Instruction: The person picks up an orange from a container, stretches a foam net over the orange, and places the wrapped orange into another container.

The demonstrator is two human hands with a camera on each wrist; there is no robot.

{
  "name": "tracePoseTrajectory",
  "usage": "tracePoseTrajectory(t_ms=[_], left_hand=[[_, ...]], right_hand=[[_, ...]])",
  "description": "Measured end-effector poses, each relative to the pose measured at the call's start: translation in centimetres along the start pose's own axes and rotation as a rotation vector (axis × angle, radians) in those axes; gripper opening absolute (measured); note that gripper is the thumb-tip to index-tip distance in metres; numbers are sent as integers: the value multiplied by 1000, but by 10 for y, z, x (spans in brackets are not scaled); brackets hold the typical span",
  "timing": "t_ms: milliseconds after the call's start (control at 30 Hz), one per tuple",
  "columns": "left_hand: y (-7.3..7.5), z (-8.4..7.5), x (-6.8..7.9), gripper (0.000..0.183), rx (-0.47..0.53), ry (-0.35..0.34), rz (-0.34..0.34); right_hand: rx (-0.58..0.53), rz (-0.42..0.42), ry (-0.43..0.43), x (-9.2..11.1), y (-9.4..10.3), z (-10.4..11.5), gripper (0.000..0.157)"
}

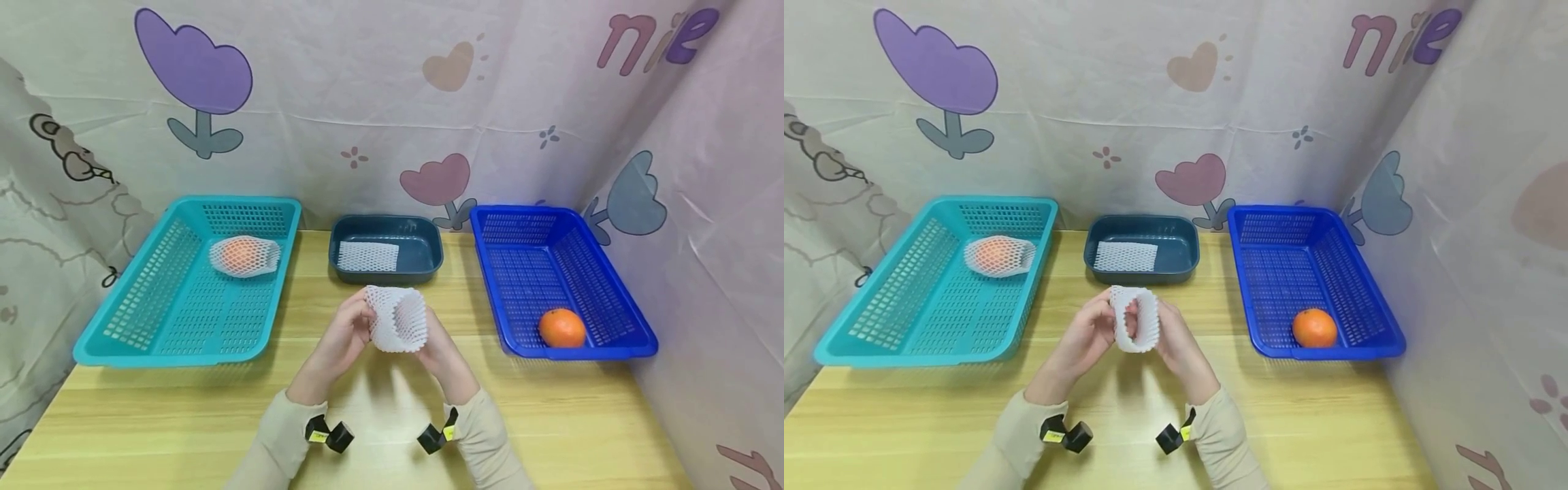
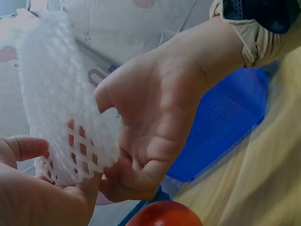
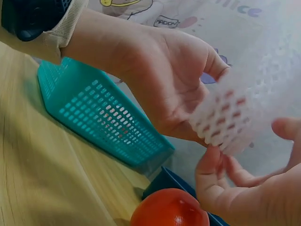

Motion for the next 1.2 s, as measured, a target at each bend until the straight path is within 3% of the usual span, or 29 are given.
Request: tracePoseTrajectory(t_ms=[167, 300, 400, 500, 633, 767, 900, 1033, 1200], left_hand=[[3, 0, 1, 26, -58, 11, -14], [9, 1, 0, 25, -103, -11, -81], [12, 3, -1, 30, -102, -29, -97], [11, 2, -2, 30, -86, -41, -31], [8, 0, -1, 38, 36, -46, 130], [8, -2, -1, 47, 192, -28, 252], [9, -2, 0, 49, 278, -15, 305], [16, -1, -3, 43, 325, -37, 253], [31, 3, -10, 27, 265, -48, 44]], right_hand=[[-4, 141, -98, -6, -6, -4, 29], [-66, 160, -123, -7, -4, -5, 27], [-147, 156, -89, -7, -2, -2, 22], [-266, 153, -42, -8, -1, 3, 27], [-404, 118, -39, -10, 0, 5, 32], [-409, 90, -81, -11, 2, 3, 34], [-390, 126, -90, -12, 2, 1, 33], [-386, 145, -54, -13, 6, 2, 31], [-311, -24, -24, -19, 21, -4, 27]])
Point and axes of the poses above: each hand's wrist, its own x-axis away from the middle knuckle, its own y-axis out of the back of the hand, z = x × y, the point moved 6 cm from there along -x, towards the middle knuckle, and after that the axes turned 11 degrees about y, right-handed, at the moved point
